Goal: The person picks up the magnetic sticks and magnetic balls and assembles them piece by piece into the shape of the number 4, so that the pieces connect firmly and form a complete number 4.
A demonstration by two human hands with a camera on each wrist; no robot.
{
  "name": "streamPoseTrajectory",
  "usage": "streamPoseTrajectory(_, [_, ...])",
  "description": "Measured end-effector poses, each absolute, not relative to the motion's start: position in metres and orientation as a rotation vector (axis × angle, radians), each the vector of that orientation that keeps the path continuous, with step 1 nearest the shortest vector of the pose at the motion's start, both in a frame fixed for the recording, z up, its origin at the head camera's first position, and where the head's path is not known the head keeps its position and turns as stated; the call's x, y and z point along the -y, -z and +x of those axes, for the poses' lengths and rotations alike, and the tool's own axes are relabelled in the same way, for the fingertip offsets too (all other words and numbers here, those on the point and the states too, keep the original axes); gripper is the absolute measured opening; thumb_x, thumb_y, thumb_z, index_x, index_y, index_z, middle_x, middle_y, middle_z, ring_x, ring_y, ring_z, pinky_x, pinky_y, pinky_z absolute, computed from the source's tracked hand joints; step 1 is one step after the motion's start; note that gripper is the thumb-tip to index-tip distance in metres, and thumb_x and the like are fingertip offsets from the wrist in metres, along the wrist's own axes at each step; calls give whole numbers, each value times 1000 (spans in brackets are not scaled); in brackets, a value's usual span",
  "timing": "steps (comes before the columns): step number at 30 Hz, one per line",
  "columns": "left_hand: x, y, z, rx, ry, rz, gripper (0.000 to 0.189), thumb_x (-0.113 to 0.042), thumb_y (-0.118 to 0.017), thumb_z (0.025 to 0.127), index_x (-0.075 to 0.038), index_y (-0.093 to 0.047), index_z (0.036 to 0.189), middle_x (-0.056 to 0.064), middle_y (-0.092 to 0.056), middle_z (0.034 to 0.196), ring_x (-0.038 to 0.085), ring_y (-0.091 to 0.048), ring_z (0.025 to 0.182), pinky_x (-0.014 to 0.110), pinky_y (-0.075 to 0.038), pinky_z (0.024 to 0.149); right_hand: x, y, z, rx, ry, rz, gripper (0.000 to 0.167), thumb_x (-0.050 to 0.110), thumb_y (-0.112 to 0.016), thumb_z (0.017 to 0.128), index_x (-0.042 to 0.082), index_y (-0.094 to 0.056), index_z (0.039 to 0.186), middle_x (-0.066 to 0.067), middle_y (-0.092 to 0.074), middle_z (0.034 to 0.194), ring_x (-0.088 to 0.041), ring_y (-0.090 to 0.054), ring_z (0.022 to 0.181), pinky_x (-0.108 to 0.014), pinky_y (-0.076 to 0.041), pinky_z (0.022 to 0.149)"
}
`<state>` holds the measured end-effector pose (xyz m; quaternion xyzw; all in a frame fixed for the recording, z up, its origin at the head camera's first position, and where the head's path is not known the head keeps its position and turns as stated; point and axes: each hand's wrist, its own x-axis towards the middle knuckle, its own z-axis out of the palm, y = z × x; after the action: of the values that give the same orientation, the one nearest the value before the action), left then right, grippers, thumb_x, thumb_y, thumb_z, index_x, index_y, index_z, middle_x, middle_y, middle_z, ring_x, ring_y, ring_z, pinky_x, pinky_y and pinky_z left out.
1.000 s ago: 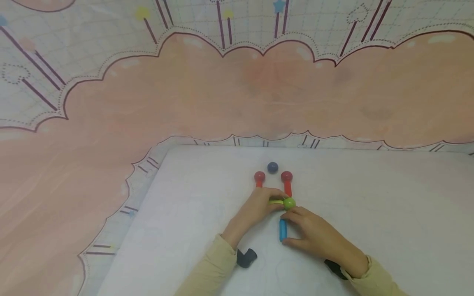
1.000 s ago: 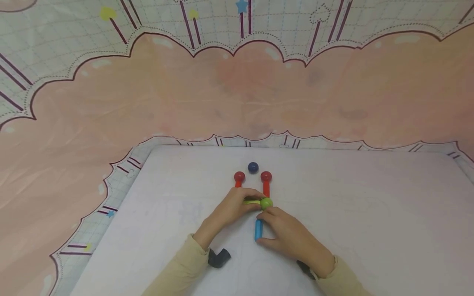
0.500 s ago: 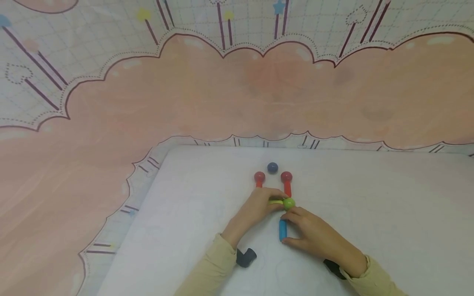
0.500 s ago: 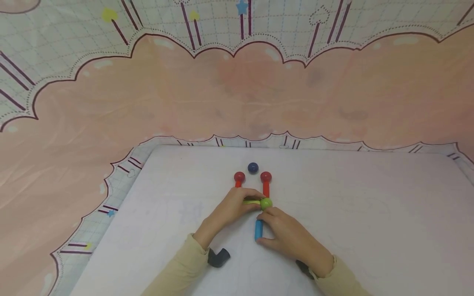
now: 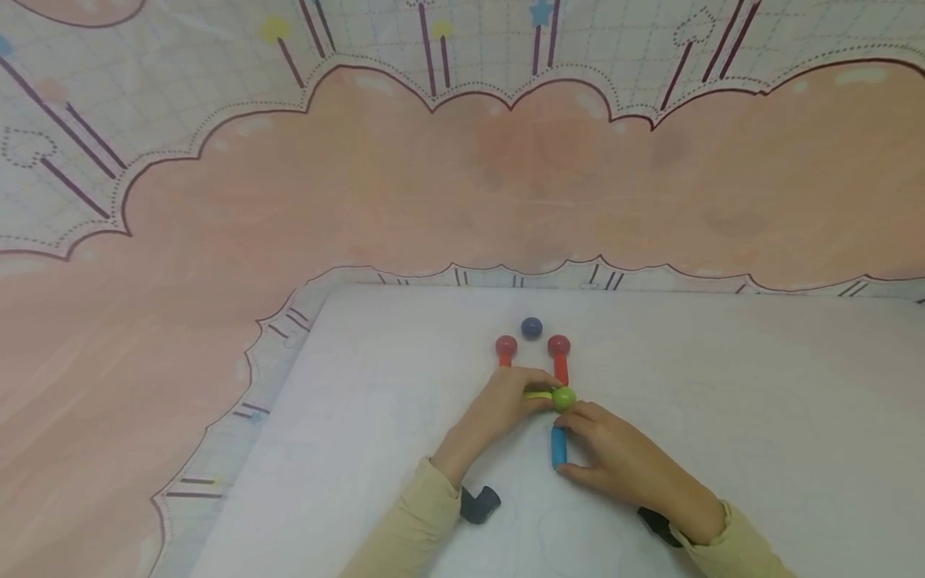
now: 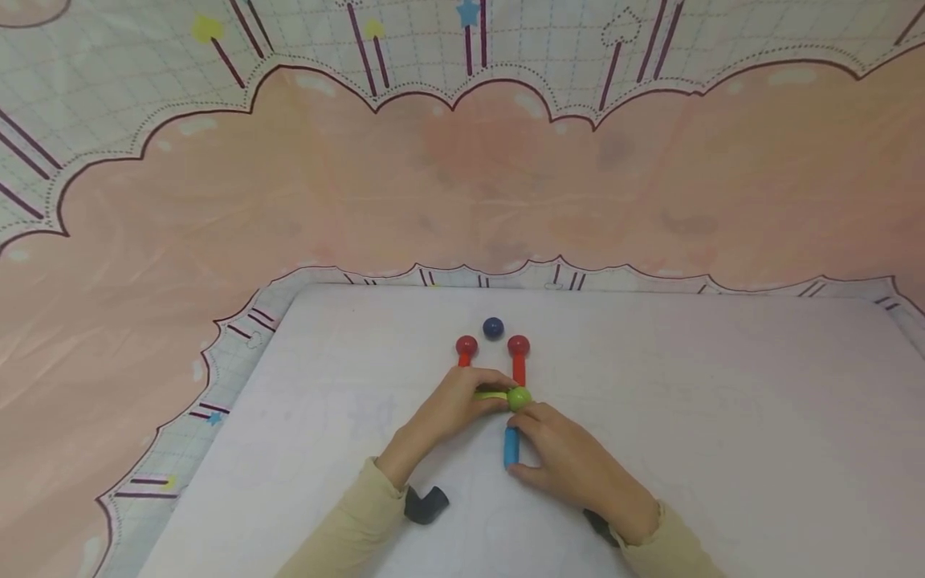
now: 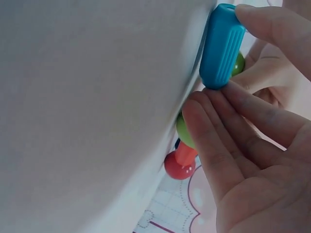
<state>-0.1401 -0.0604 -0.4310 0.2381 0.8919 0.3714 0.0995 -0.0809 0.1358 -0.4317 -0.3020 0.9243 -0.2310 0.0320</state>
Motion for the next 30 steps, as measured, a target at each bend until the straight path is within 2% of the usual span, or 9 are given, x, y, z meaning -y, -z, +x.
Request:
streamPoseTrajectory(16, [60, 433, -138, -2642, -1089, 693, 32, -16, -74, 88, -19, -72, 120, -8, -73, 115, 7, -65, 112, 20, -48, 101, -144, 432, -83, -2896, 715, -963, 50, 25, -86, 77, 2, -66, 117, -3, -60, 109, -12, -61, 97, -35, -58, 89])
streamPoseTrajectory(30, [61, 433, -139, -2635, -1091, 689, 32, -16, -74, 89, -19, -71, 120, -7, -72, 117, 7, -64, 115, 19, -47, 102, -146, 436, -86, -2985, 693, -1058, 57, 23, -89, 74, 3, -64, 120, -4, -60, 112, -11, -60, 98, -32, -58, 86])
